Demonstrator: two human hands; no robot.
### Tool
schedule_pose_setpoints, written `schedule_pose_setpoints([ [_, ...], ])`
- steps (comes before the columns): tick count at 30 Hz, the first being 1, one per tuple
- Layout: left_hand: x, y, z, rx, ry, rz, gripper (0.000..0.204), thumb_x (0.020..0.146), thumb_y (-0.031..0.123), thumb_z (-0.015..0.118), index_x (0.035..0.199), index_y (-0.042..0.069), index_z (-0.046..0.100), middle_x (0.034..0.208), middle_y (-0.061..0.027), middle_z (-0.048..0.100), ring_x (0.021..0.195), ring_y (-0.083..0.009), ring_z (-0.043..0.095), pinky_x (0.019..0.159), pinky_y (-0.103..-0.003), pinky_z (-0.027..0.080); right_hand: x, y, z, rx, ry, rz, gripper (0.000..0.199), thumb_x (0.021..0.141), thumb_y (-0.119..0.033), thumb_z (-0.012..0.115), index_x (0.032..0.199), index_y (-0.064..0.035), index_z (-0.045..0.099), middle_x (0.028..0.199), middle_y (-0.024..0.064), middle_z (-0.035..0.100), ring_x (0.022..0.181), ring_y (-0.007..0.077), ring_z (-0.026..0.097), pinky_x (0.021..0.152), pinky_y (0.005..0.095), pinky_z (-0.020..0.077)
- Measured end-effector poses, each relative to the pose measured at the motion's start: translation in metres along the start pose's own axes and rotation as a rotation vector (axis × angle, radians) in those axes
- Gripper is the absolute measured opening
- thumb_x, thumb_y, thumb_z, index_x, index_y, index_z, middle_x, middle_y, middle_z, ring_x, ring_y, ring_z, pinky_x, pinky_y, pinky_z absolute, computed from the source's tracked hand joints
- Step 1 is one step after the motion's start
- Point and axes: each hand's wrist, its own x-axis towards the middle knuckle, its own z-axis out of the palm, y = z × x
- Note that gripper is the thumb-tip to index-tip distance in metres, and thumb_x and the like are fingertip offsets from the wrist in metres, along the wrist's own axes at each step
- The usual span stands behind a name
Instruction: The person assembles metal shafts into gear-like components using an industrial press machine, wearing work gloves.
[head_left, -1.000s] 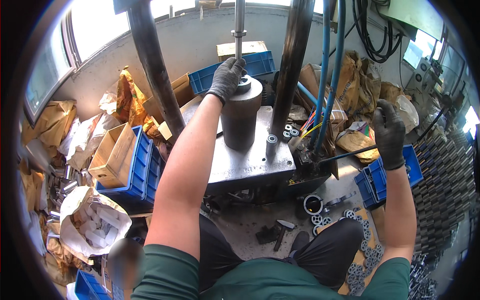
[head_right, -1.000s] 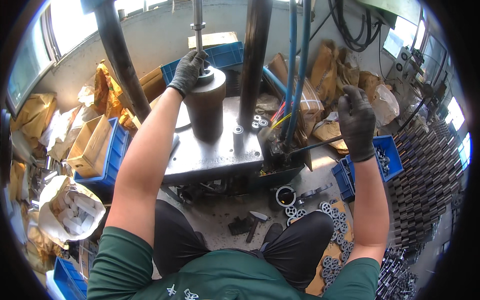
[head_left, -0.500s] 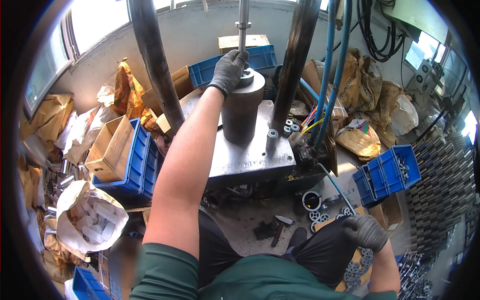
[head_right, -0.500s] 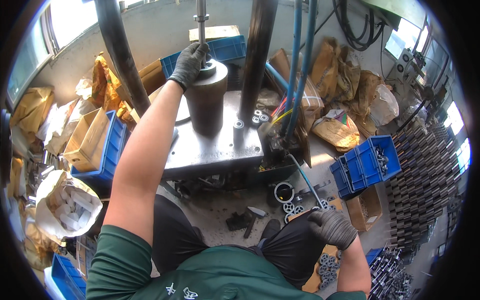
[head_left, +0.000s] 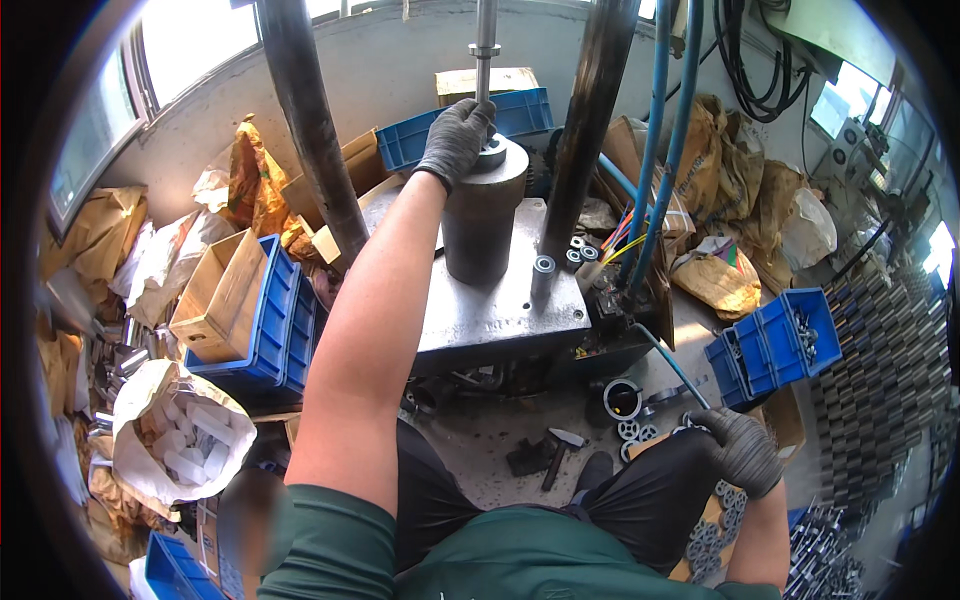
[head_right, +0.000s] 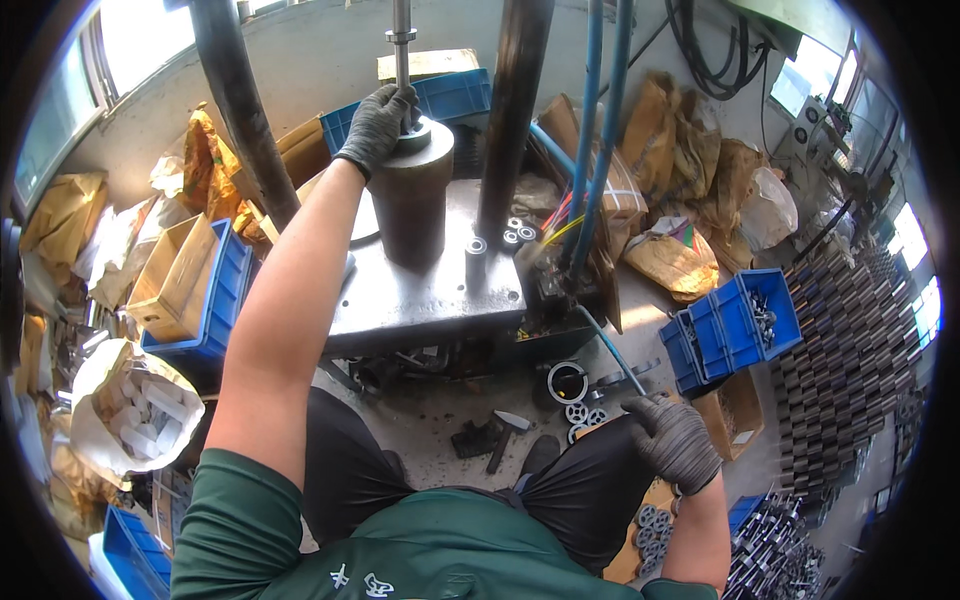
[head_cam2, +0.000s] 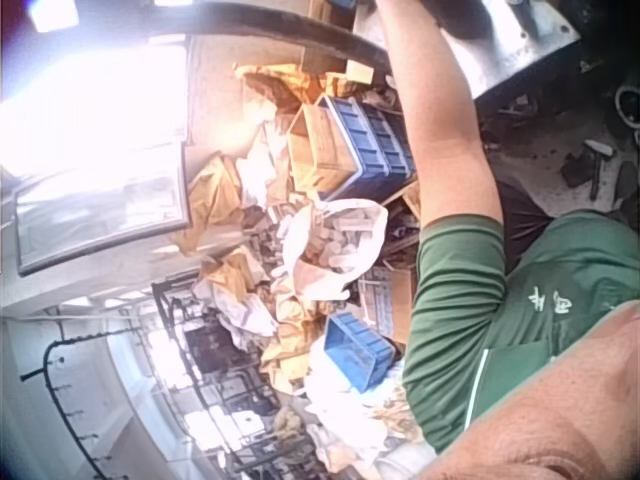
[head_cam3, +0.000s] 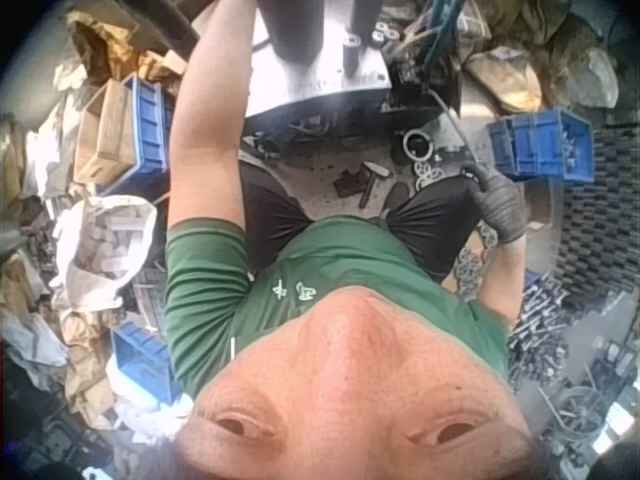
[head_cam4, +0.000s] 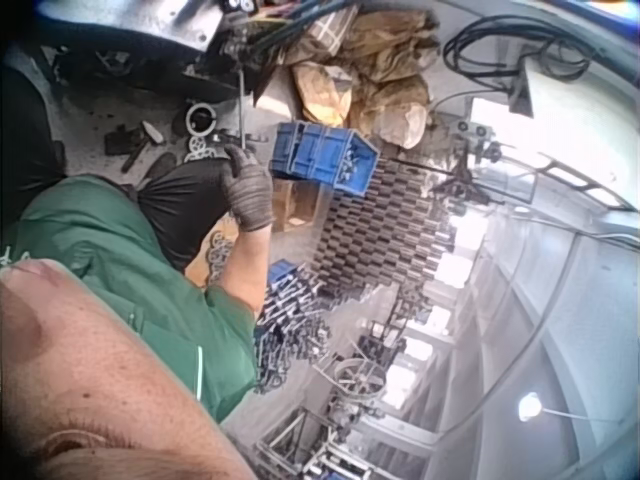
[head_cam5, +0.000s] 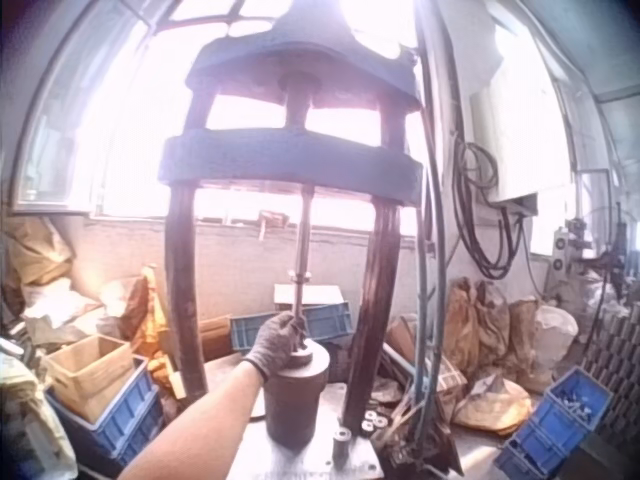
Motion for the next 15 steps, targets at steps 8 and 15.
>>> schedule_pose_setpoints([
  [8, -0.004, 0.004, -0.002, 0.046, 0.011, 0.052, 0.035, 0.105, 0.036, 0.066, 0.109, 0.002, 0.072, 0.091, -0.0064, 0.073, 0.08, -0.0136, 0.066, 0.075, -0.031, 0.054, 0.006, 0.0, -0.008, 0.02, -0.12, 0.006, 0.032, 0.092, -0.027, 0.062, 0.113, -0.007, 0.074, 0.101, 0.0211, 0.074, 0.098, 0.0417, 0.07, 0.089, 0.0507, 0.0551],
  [15, -0.002, -0.001, -0.012, -0.304, -0.005, 0.026, 0.038, 0.104, 0.041, 0.064, 0.118, 0.006, 0.072, 0.099, -0.0063, 0.074, 0.095, -0.0143, 0.068, 0.086, -0.032, 0.054, -0.012, 0.015, 0.02, -0.116, -0.251, -0.016, 0.025, 0.092, -0.027, 0.063, 0.101, -0.0068, 0.074, 0.091, 0.0213, 0.072, 0.09, 0.0421, 0.07, 0.082, 0.0513, 0.0553],
])
